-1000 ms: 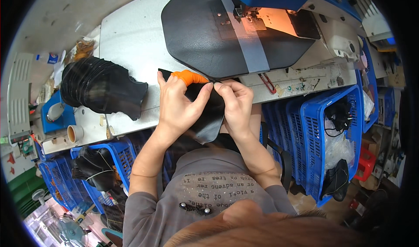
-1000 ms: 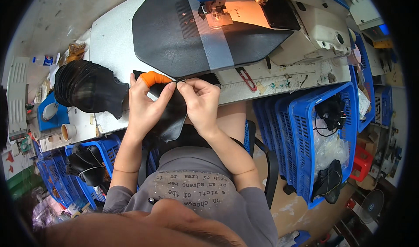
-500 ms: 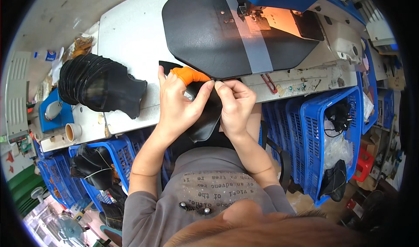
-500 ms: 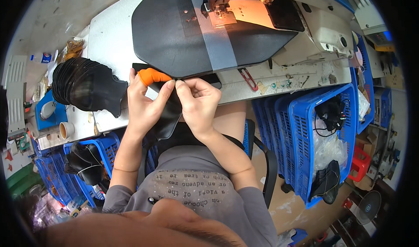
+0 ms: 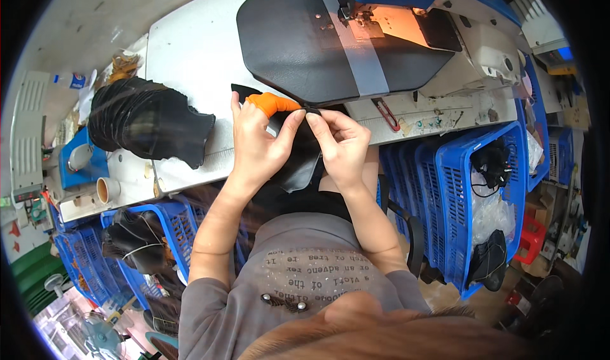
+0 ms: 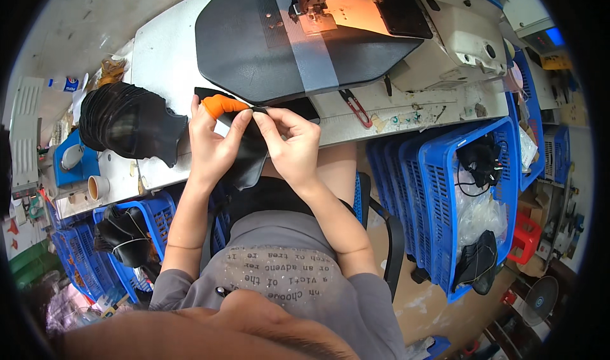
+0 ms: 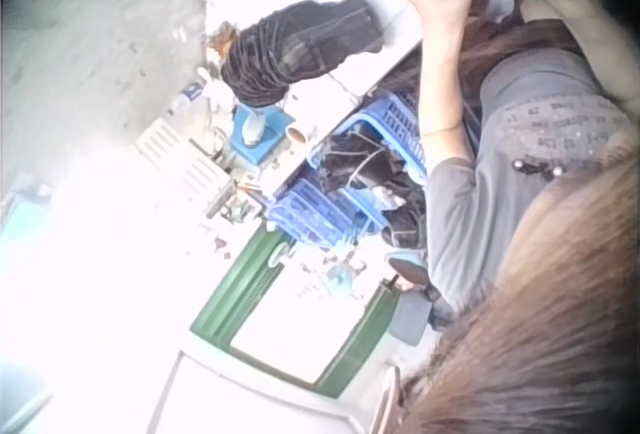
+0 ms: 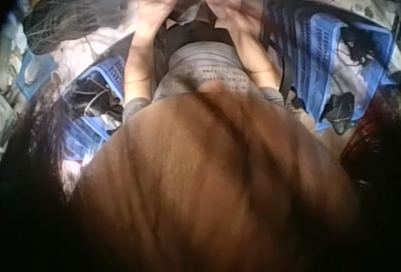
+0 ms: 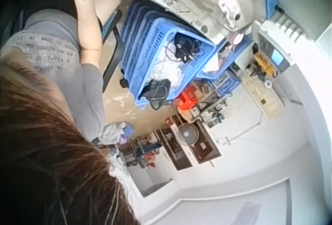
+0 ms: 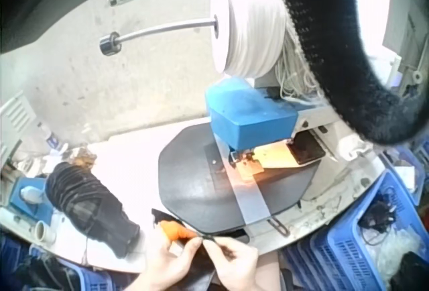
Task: The person sews black fabric parts using a sewing machine, guiding each piece under the needle and stitching along the edges. They handle multiple parts one at a time, stack the finished pieces, and bundle them with a rubber band before placing them in a blue crate.
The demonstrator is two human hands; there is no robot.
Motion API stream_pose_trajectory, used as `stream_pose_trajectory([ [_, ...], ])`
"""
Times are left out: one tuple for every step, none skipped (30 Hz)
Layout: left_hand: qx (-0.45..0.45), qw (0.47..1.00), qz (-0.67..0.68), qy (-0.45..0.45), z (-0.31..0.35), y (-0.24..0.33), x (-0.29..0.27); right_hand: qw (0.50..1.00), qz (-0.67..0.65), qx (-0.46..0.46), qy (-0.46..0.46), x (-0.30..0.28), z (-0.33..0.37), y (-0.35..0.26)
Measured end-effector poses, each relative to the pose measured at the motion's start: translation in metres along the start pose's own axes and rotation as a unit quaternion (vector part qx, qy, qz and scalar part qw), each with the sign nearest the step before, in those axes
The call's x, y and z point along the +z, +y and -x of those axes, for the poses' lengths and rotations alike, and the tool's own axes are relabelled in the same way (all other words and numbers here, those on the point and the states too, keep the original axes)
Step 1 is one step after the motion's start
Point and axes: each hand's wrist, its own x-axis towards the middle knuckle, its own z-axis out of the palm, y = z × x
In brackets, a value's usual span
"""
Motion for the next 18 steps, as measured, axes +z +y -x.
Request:
stream_pose_trajectory([
  [0.004,1.000,-0.002,-0.001,0.0014,0.0002,-0.0002,1.000,-0.002,0.004,-0.007,-0.0020,0.0018,0.0010],
  [0.009,1.000,-0.004,-0.002,0.0026,0.0004,-0.0004,1.000,-0.003,0.007,-0.014,-0.0036,0.0030,0.0016],
  [0.013,1.000,-0.006,-0.004,0.0031,0.0005,-0.0007,1.000,-0.008,0.012,-0.027,-0.0049,0.0034,0.0020],
  [0.015,1.000,-0.010,-0.010,0.0034,0.0007,-0.0016,0.999,-0.017,0.014,-0.024,-0.0039,0.0039,0.0020],
  [0.016,1.000,-0.014,-0.015,0.0029,0.0013,-0.0028,0.999,-0.026,0.017,-0.021,-0.0019,0.0038,0.0014],
  [0.018,0.999,-0.018,-0.021,0.0027,0.0014,-0.0034,0.999,-0.035,0.019,-0.018,-0.0007,0.0038,0.0015],
  [0.013,0.999,-0.015,-0.025,0.0025,0.0012,-0.0036,0.999,-0.036,0.019,-0.016,-0.0002,0.0037,0.0015],
  [0.009,0.999,-0.012,-0.030,0.0022,0.0009,-0.0033,0.999,-0.038,0.019,-0.014,0.0001,0.0035,0.0015],
  [0.004,0.999,-0.009,-0.034,0.0016,0.0007,-0.0032,0.999,-0.040,0.019,-0.011,0.0003,0.0030,0.0015],
  [0.002,0.999,-0.009,-0.032,0.0010,0.0008,-0.0029,0.999,-0.041,0.022,-0.012,-0.0004,0.0025,0.0015],
  [-0.001,1.000,-0.008,-0.030,-0.0001,0.0013,-0.0029,0.999,-0.041,0.024,-0.013,-0.0014,0.0016,0.0010],
  [-0.003,1.000,-0.008,-0.028,-0.0008,0.0015,-0.0029,0.999,-0.041,0.027,-0.013,-0.0018,0.0008,0.0003],
  [-0.007,1.000,-0.007,-0.029,-0.0007,0.0014,-0.0028,0.999,-0.041,0.032,-0.009,-0.0010,0.0002,-0.0012],
  [-0.010,1.000,-0.005,-0.029,-0.0002,0.0012,-0.0030,0.998,-0.042,0.038,-0.004,0.0005,-0.0002,-0.0034],
  [-0.013,0.999,-0.003,-0.029,-0.0001,0.0011,-0.0029,0.998,-0.043,0.043,0.000,0.0014,-0.0007,-0.0042],
  [-0.014,0.999,-0.009,-0.030,-0.0008,0.0017,-0.0036,0.998,-0.043,0.041,0.003,0.0018,-0.0009,-0.0035],
  [-0.014,0.999,-0.016,-0.031,-0.0021,0.0028,-0.0046,0.998,-0.044,0.040,0.007,0.0020,-0.0012,-0.0026],
  [-0.014,0.999,-0.022,-0.033,-0.0030,0.0033,-0.0051,0.998,-0.045,0.038,0.010,0.0024,-0.0015,-0.0019],
])
